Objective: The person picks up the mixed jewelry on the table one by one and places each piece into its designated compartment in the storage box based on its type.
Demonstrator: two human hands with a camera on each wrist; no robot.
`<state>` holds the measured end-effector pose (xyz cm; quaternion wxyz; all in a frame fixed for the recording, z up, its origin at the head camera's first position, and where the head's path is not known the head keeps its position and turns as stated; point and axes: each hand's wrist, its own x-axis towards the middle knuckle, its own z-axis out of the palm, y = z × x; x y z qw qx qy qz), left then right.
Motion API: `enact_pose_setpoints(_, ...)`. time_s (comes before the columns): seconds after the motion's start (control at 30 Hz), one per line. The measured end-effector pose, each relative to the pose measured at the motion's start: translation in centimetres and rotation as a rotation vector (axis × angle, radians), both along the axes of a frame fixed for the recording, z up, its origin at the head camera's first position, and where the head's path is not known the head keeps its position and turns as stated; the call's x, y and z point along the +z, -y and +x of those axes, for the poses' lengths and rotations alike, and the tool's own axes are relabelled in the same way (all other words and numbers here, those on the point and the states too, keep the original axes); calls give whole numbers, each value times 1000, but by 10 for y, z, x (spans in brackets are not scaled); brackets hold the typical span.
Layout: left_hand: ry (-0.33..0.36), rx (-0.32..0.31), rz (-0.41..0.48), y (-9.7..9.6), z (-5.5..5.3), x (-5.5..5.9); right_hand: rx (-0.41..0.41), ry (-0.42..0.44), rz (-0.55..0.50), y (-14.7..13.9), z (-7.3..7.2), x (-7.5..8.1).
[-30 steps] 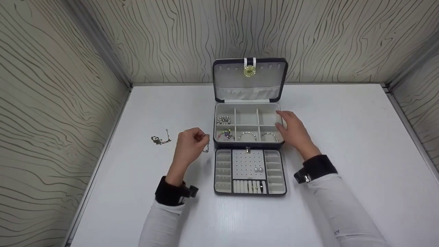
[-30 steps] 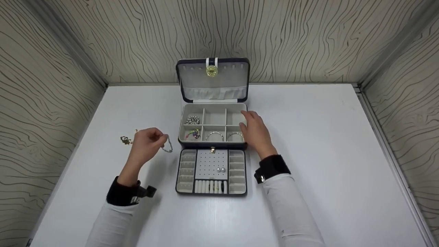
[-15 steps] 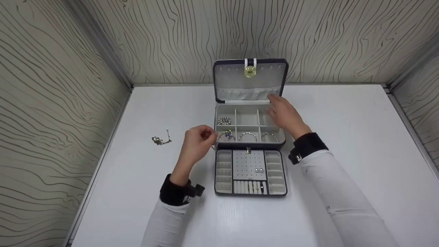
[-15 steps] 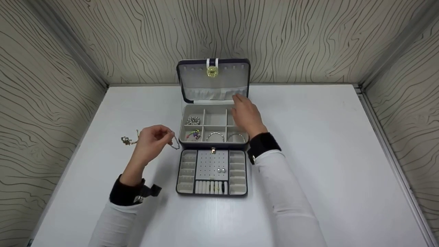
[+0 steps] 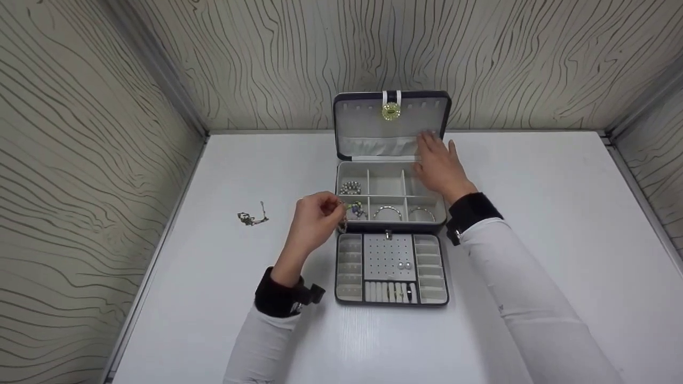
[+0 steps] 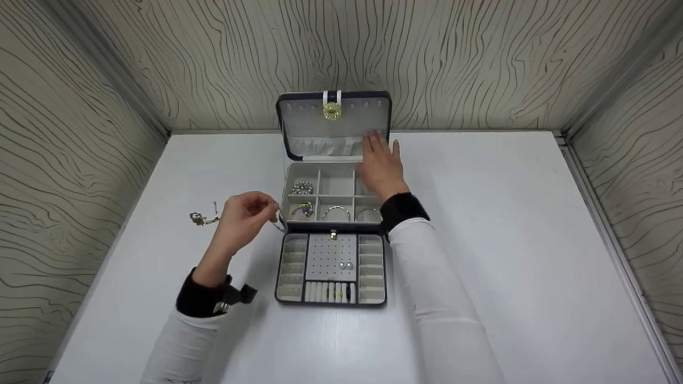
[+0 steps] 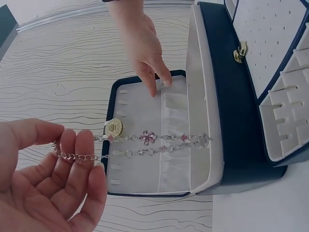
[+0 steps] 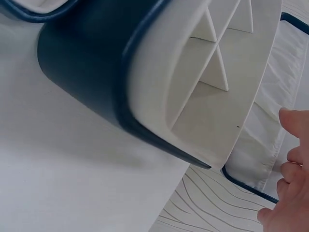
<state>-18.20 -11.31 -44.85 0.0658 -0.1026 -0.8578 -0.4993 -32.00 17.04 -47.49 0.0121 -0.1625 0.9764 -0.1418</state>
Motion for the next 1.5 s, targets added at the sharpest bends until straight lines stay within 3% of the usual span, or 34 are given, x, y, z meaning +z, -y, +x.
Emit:
enact_pose_setpoints(0.57, -4, -55, 10, -7, -3, 1, -11, -25, 49, -5, -3, -1)
enact_pose_setpoints(1.2, 26, -67, 10, -11, -5, 3, -2, -38, 62, -9, -1, -6)
enact_pose_setpoints(1.33, 24, -89, 2, -14, -8, 7, 0, -35, 68, -7, 1, -6)
enact_pose_setpoints(1.5, 40, -166, 30, -23, -18, 14, 5, -1, 63, -7, 3, -4)
